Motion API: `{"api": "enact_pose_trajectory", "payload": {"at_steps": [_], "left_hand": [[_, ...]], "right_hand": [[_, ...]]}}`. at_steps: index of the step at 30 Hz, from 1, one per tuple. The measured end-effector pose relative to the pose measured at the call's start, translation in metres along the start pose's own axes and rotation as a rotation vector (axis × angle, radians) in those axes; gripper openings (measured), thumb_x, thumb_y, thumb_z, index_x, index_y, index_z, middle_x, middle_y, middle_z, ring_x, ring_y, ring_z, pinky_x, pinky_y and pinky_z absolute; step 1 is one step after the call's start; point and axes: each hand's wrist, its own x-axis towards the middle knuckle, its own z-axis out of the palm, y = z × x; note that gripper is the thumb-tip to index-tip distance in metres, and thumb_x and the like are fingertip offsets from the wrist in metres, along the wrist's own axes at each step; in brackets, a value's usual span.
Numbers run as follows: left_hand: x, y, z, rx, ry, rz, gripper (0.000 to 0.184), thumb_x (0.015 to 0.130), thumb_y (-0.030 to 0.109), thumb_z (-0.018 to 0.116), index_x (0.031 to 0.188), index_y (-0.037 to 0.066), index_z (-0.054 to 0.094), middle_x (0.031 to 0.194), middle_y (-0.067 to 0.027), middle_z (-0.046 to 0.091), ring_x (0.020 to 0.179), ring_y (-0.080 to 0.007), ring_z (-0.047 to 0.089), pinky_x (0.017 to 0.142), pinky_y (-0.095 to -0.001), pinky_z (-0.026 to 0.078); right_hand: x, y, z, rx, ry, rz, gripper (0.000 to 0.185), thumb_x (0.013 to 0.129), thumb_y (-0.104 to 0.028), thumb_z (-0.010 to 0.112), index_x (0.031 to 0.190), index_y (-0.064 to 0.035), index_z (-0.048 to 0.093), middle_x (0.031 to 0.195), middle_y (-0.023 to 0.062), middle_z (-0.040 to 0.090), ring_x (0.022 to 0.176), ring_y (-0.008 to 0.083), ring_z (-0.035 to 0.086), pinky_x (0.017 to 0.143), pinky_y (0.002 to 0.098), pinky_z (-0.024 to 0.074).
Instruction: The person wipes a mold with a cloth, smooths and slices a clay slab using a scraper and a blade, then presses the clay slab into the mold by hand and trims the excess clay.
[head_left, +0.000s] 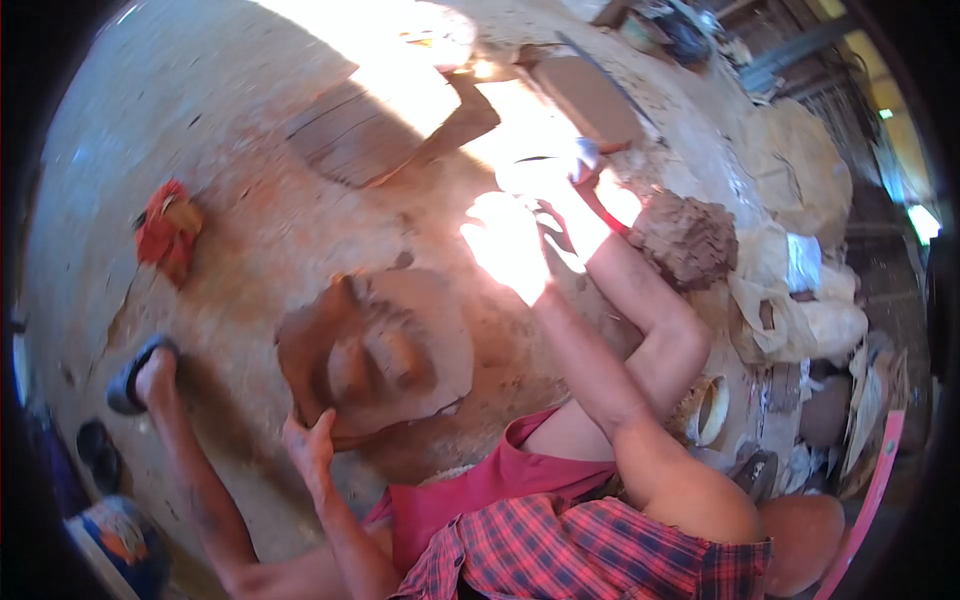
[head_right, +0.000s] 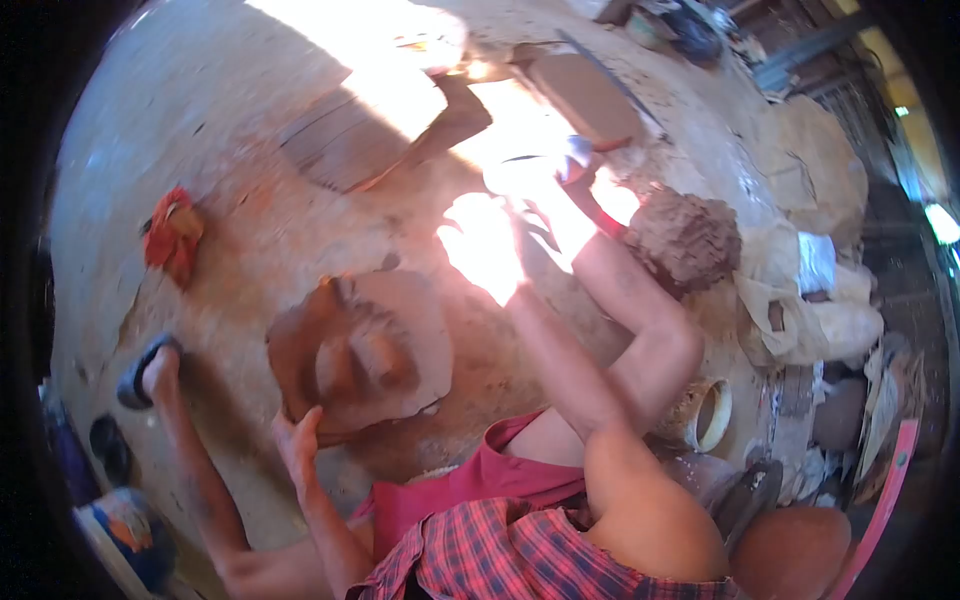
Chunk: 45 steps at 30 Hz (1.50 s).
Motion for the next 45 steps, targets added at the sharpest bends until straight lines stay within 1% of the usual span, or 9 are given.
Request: {"api": "enact_pose_trajectory", "payload": {"at_steps": [10, 20, 27, 31, 35, 38, 40, 43, 45], "left_hand": [[-0.004, 0.01, 0.002, 0.048, 0.041, -0.073, 0.046, 0.088, 0.024, 0.078, 0.12, -0.008, 0.07, 0.108, -0.0182, 0.076, 0.097, -0.0238, 0.07, 0.09, -0.0398, 0.052], [0.01, -0.03, -0.001, 0.032, 0.134, -0.088, 0.06, 0.087, 0.024, 0.081, 0.131, -0.012, 0.063, 0.113, -0.0191, 0.073, 0.096, -0.0294, 0.07, 0.087, -0.0414, 0.056], [0.007, -0.036, 0.003, -0.057, 0.086, -0.131, 0.044, 0.092, 0.023, 0.08, 0.122, -0.006, 0.069, 0.11, -0.0117, 0.074, 0.095, -0.0213, 0.067, 0.085, -0.0361, 0.055], [-0.009, -0.021, 0.012, 0.036, 0.137, -0.022, 0.063, 0.09, 0.029, 0.082, 0.139, -0.005, 0.06, 0.128, -0.0198, 0.071, 0.113, -0.0263, 0.067, 0.1, -0.0394, 0.052], [-0.012, 0.046, 0.012, 0.149, 0.395, -0.025, 0.064, 0.09, 0.027, 0.082, 0.142, -0.002, 0.059, 0.134, -0.0249, 0.067, 0.121, -0.0329, 0.066, 0.106, -0.0425, 0.049], [0.019, 0.073, 0.001, -0.013, 0.42, 0.178, 0.065, 0.087, 0.026, 0.084, 0.142, 0.001, 0.06, 0.136, -0.0243, 0.066, 0.126, -0.0375, 0.063, 0.109, -0.0443, 0.048], [0.048, 0.088, -0.005, 0.279, 0.363, 0.577, 0.064, 0.081, 0.024, 0.086, 0.138, 0.003, 0.064, 0.132, -0.0198, 0.068, 0.127, -0.0374, 0.062, 0.11, -0.0458, 0.048], [0.087, 0.1, 0.0, 0.376, 0.106, 0.717, 0.059, 0.078, 0.023, 0.086, 0.131, 0.005, 0.068, 0.126, -0.0173, 0.07, 0.124, -0.0372, 0.062, 0.108, -0.0456, 0.049], [0.103, 0.106, 0.003, 0.444, -0.059, 0.628, 0.055, 0.079, 0.023, 0.085, 0.129, 0.006, 0.07, 0.124, -0.0171, 0.07, 0.121, -0.037, 0.064, 0.106, -0.0449, 0.05]], "right_hand": [[0.03, 0.31, -0.068, -0.535, -0.189, 0.999, 0.031, 0.09, -0.027, 0.07, 0.119, -0.015, 0.072, 0.127, 0.0103, 0.069, 0.12, 0.0302, 0.065, 0.101, 0.0449, 0.0534], [0.013, 0.377, -0.012, -0.484, -0.252, 1.223, 0.044, 0.095, -0.03, 0.065, 0.133, -0.0102, 0.069, 0.141, 0.0165, 0.065, 0.127, 0.0341, 0.065, 0.104, 0.0476, 0.0546], [-0.015, 0.326, -0.048, -0.528, -0.338, 0.861, 0.028, 0.1, -0.027, 0.061, 0.118, -0.007, 0.07, 0.115, 0.0131, 0.072, 0.095, 0.0284, 0.071, 0.081, 0.0414, 0.0601], [-0.013, 0.282, -0.049, -0.259, -0.203, 0.827, 0.023, 0.101, -0.021, 0.062, 0.114, -0.0039, 0.069, 0.11, 0.0132, 0.071, 0.087, 0.025, 0.07, 0.073, 0.0366, 0.0592], [0.017, 0.146, -0.046, 0.791, -0.106, 0.934, 0.018, 0.101, -0.016, 0.062, 0.11, -0.0007, 0.067, 0.105, 0.0133, 0.07, 0.078, 0.0216, 0.069, 0.066, 0.0319, 0.0584], [-0.001, -0.001, -0.011, 1.646, -0.111, 0.404, 0.017, 0.102, -0.014, 0.06, 0.112, -0.0015, 0.066, 0.1, 0.0087, 0.069, 0.072, 0.0203, 0.067, 0.061, 0.0298, 0.0567], [0.018, -0.092, 0.004, 0.768, -0.384, 0.368, 0.021, 0.104, -0.008, 0.057, 0.124, -0.0013, 0.061, 0.094, 0.0099, 0.067, 0.069, 0.015, 0.068, 0.054, 0.028, 0.0533], [0.018, -0.15, 0.051, 0.783, -0.619, 0.516, 0.045, 0.104, -0.008, 0.058, 0.148, -0.0063, 0.054, 0.098, 0.016, 0.074, 0.063, 0.0194, 0.074, 0.05, 0.0336, 0.0565], [0.012, -0.167, 0.07, 0.708, -0.618, 0.515, 0.035, 0.101, -0.009, 0.059, 0.136, -0.0054, 0.062, 0.09, 0.0196, 0.075, 0.065, 0.0235, 0.075, 0.057, 0.0392, 0.0593]]}}
